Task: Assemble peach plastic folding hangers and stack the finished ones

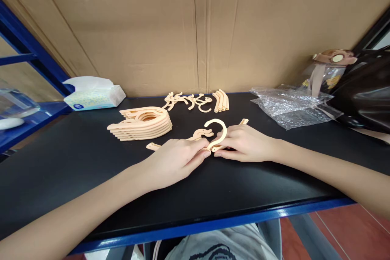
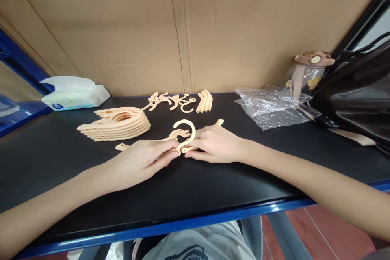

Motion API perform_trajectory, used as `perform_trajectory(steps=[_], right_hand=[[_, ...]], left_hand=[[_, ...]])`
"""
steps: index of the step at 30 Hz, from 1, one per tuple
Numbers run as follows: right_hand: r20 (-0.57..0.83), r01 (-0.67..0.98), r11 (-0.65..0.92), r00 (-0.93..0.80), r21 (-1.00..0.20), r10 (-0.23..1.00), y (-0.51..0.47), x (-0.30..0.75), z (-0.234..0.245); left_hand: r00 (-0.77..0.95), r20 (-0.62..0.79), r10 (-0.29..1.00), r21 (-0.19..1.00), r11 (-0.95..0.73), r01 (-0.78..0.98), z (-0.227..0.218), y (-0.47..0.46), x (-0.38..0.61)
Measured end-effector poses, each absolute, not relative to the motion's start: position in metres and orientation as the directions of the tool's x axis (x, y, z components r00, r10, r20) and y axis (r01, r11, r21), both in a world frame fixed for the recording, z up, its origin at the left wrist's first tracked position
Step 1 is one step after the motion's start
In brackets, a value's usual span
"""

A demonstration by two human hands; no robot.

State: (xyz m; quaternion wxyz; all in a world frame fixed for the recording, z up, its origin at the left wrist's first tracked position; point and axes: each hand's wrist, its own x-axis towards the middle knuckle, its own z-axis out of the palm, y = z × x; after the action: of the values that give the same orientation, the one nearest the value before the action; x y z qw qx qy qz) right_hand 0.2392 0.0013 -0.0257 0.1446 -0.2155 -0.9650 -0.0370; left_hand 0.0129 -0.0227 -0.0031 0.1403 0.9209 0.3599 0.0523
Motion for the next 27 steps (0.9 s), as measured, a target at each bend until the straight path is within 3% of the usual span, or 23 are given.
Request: perform_trajectory(steps=[27], right_hand=[[0.225, 0.428, 0.896, -0.867, -0.120, 0.445, 0.0029, 0.2381, -0.0233]], left_hand=[[0.779, 0.031, 0.626, 0.204, -0.767, 0.608, -0.0010, -0.0232, 0.0148]])
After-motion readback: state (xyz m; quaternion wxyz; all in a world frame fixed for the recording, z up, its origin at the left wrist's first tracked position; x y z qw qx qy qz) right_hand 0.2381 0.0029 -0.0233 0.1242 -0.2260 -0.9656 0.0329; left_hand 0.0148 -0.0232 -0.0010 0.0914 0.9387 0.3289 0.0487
